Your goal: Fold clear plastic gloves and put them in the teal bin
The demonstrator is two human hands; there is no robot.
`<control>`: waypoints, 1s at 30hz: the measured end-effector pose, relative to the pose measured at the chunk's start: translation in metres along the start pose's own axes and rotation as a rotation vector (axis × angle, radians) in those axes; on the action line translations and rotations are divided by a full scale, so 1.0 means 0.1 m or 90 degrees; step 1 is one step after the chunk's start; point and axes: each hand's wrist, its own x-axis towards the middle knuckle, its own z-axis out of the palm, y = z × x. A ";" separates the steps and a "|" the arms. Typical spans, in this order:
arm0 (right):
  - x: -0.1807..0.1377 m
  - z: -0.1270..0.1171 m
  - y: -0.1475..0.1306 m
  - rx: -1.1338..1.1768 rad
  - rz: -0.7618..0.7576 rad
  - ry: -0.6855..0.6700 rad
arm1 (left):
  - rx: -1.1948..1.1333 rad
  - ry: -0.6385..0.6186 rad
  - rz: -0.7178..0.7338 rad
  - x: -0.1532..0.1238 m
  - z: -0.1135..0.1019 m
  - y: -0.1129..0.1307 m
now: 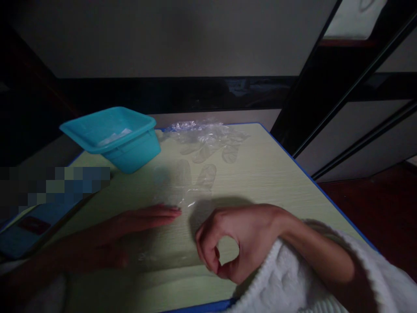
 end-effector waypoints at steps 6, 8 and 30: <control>0.00 -0.11 0.01 0.019 -0.010 0.047 | 0.005 -0.062 0.065 -0.05 -0.02 -0.01; -0.01 -0.13 0.01 0.023 -0.012 0.052 | 0.042 -0.066 0.086 -0.05 0.00 0.01; -0.09 -0.21 -0.08 -0.197 -0.023 0.217 | -0.164 0.010 -0.207 -0.06 0.01 0.18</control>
